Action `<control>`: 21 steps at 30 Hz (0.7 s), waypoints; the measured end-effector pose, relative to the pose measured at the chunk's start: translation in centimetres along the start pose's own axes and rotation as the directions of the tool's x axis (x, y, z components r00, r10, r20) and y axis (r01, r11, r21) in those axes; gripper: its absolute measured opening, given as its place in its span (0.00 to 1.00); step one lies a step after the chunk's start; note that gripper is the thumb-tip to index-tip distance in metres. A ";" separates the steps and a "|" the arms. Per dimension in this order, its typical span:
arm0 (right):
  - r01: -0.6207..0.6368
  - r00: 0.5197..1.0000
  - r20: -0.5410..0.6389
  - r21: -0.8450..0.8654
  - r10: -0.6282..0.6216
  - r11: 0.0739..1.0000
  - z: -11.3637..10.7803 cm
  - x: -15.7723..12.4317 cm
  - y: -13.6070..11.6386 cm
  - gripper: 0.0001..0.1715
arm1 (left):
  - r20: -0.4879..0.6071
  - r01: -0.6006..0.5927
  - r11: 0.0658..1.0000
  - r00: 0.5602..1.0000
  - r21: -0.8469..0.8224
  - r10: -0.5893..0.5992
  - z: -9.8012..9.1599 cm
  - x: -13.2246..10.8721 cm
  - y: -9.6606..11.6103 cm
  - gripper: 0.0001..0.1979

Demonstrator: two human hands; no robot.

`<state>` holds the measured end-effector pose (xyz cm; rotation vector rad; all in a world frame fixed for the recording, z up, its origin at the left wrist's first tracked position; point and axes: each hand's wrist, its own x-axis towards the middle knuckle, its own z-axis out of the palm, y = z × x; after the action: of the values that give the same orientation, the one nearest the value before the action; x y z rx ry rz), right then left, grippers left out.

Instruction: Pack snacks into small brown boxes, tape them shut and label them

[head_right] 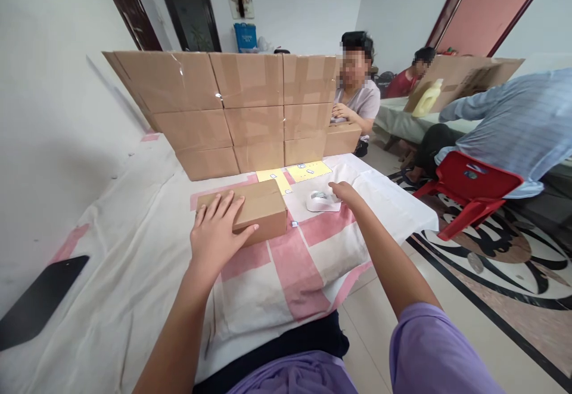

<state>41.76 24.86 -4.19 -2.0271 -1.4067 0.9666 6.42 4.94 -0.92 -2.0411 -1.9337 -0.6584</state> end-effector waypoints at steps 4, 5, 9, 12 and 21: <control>-0.005 1.000 0.013 -0.055 0.006 0.998 -0.1 0.2 -0.7 0.20 | 0.001 0.005 1.000 1.000 -0.004 -0.005 0.0 -0.1 0.0 0.31; -0.002 1.000 0.028 -0.063 0.004 0.998 -0.3 0.2 -0.9 0.20 | 0.001 0.005 1.000 1.000 -0.004 -0.005 0.0 -0.1 0.0 0.31; 0.015 0.995 0.095 -0.077 -0.007 0.997 -1.3 -0.1 -1.0 0.20 | -0.004 0.003 1.000 1.000 -0.007 -0.003 -0.1 -0.3 0.1 0.31; 0.025 0.991 0.131 -0.096 -0.012 0.995 -1.9 -0.1 -0.9 0.21 | -0.006 0.004 1.000 1.000 -0.011 -0.004 -0.2 -0.3 0.2 0.31; 0.124 0.955 0.280 -0.084 -0.096 0.989 -2.9 1.2 0.1 0.26 | -0.029 0.000 1.000 1.000 -0.020 0.000 -0.1 -0.6 0.3 0.30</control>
<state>44.32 25.97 -2.79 -1.9146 -1.7270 1.1858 6.72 4.32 -1.14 -2.0319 -1.9185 -0.7068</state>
